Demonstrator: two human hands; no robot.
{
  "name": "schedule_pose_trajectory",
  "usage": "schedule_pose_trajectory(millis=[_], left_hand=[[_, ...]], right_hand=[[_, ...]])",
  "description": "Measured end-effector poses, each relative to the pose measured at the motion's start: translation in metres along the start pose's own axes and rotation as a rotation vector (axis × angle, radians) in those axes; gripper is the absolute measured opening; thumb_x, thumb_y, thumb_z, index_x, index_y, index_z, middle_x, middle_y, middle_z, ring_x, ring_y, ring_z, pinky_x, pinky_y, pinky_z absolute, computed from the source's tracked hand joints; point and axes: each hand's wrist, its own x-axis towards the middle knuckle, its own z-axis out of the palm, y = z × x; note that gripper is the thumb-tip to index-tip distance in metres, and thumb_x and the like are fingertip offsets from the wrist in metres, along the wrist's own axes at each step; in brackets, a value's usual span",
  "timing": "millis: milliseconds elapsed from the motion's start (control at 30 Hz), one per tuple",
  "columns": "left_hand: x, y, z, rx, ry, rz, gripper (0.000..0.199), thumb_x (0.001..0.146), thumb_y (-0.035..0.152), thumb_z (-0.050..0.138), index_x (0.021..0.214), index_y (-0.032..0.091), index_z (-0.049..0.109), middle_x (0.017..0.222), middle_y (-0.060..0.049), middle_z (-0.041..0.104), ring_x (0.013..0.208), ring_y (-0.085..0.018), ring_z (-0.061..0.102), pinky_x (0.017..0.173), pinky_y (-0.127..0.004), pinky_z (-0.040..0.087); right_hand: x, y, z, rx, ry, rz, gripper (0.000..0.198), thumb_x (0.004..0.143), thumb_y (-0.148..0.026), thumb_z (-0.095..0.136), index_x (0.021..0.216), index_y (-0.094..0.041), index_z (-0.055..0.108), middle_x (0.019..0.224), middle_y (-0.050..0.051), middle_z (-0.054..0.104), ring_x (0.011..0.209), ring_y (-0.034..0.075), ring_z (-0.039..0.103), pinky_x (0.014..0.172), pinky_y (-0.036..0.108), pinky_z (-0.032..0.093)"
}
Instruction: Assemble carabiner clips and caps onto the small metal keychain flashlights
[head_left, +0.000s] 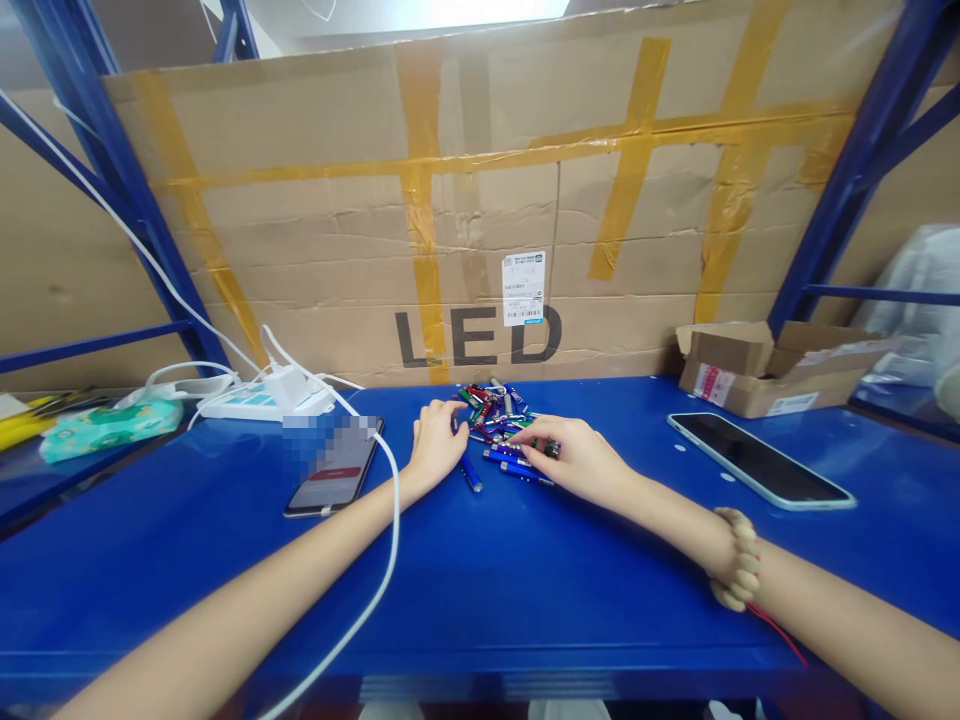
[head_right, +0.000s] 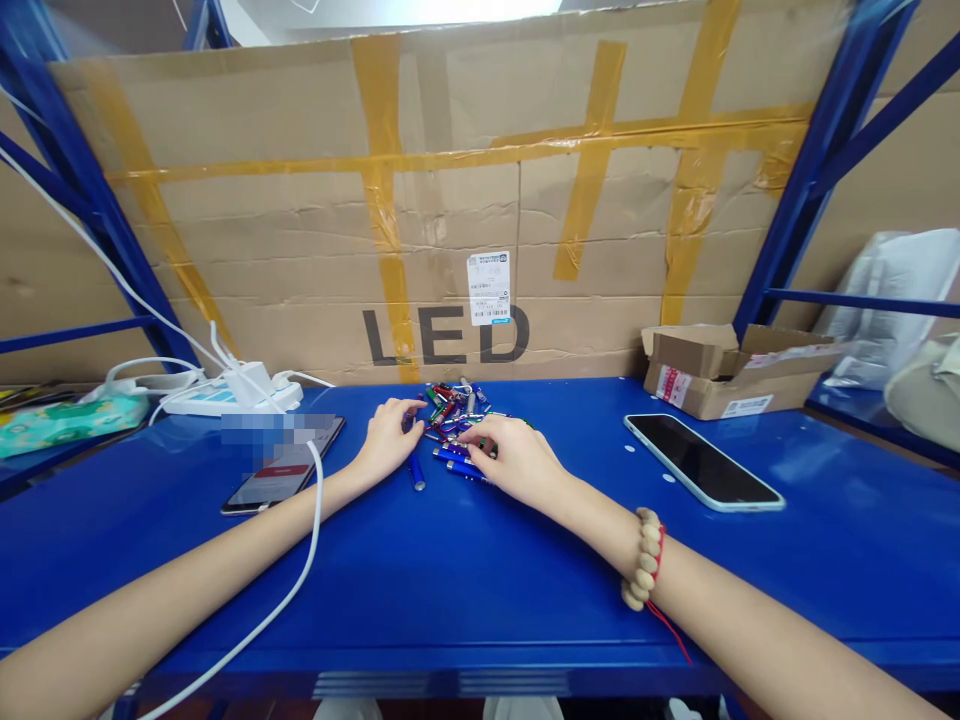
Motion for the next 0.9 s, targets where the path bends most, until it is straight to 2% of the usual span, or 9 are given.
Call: schedule_pose_trajectory(millis=[67, 167, 300, 400, 467, 567, 667, 900], left_hand=[[0.001, -0.002, 0.001, 0.029, -0.03, -0.059, 0.028, 0.079, 0.014, 0.044, 0.101, 0.021, 0.061, 0.1, -0.007, 0.058, 0.101, -0.025, 0.051, 0.086, -0.042, 0.04], [0.003, -0.005, 0.0, -0.009, -0.096, -0.049, 0.028, 0.079, 0.01, 0.041, 0.093, 0.021, 0.062, 0.095, -0.006, 0.058, 0.094, -0.022, 0.055, 0.086, -0.04, 0.041], [0.003, -0.006, -0.001, -0.101, -0.063, -0.007, 0.028, 0.077, 0.004, 0.042, 0.094, 0.017, 0.06, 0.09, -0.006, 0.055, 0.087, -0.016, 0.055, 0.083, -0.03, 0.043], [0.001, -0.005, -0.001, -0.006, 0.002, -0.099, 0.029, 0.077, 0.011, 0.049, 0.105, 0.017, 0.055, 0.102, -0.009, 0.051, 0.096, -0.02, 0.052, 0.083, -0.033, 0.042], [0.0, -0.006, -0.001, 0.12, -0.019, -0.134, 0.029, 0.081, 0.021, 0.049, 0.109, 0.017, 0.054, 0.107, -0.01, 0.05, 0.103, -0.025, 0.047, 0.085, -0.037, 0.04], [0.001, -0.008, -0.004, 0.264, -0.123, -0.025, 0.028, 0.088, 0.023, 0.039, 0.108, 0.016, 0.057, 0.108, -0.012, 0.054, 0.104, -0.026, 0.045, 0.088, -0.039, 0.036], [0.004, -0.009, -0.007, 0.264, -0.164, 0.041, 0.031, 0.088, 0.018, 0.035, 0.107, 0.015, 0.06, 0.108, -0.012, 0.057, 0.103, -0.026, 0.047, 0.088, -0.038, 0.036], [0.006, -0.01, -0.008, 0.198, -0.129, -0.077, 0.026, 0.084, 0.022, 0.044, 0.099, 0.019, 0.066, 0.102, -0.009, 0.064, 0.102, -0.027, 0.049, 0.083, -0.038, 0.038]], right_hand=[[0.0, 0.0, 0.0, 0.004, -0.005, -0.005, 0.023, 0.077, -0.02, 0.053, 0.089, -0.026, 0.071, 0.087, 0.001, 0.069, 0.073, 0.015, 0.062, 0.057, 0.024, 0.045], [0.0, 0.0, 0.0, 0.001, -0.012, -0.007, 0.022, 0.078, -0.021, 0.052, 0.09, -0.026, 0.07, 0.09, 0.001, 0.069, 0.074, 0.015, 0.062, 0.058, 0.025, 0.045], [0.0, 0.0, 0.0, 0.008, -0.004, -0.014, 0.021, 0.079, -0.022, 0.052, 0.087, -0.025, 0.071, 0.087, 0.002, 0.069, 0.072, 0.015, 0.062, 0.057, 0.025, 0.045], [0.0, 0.001, 0.002, 0.016, 0.006, -0.026, 0.022, 0.079, -0.022, 0.051, 0.087, -0.024, 0.07, 0.085, 0.002, 0.069, 0.069, 0.015, 0.062, 0.058, 0.025, 0.046], [0.0, 0.004, 0.003, 0.017, 0.006, -0.042, 0.022, 0.079, -0.022, 0.05, 0.087, -0.024, 0.07, 0.085, 0.002, 0.069, 0.068, 0.014, 0.061, 0.06, 0.025, 0.047], [0.001, 0.007, 0.005, 0.012, 0.012, -0.05, 0.021, 0.078, -0.022, 0.051, 0.087, -0.023, 0.07, 0.086, 0.003, 0.068, 0.071, 0.015, 0.061, 0.062, 0.026, 0.047], [0.001, 0.009, 0.007, 0.004, 0.013, -0.042, 0.021, 0.078, -0.022, 0.051, 0.087, -0.024, 0.07, 0.088, 0.002, 0.068, 0.072, 0.015, 0.061, 0.065, 0.027, 0.047], [0.002, 0.011, 0.009, 0.008, 0.021, -0.063, 0.021, 0.079, -0.025, 0.051, 0.087, -0.025, 0.07, 0.086, 0.002, 0.067, 0.07, 0.015, 0.06, 0.064, 0.026, 0.047]])
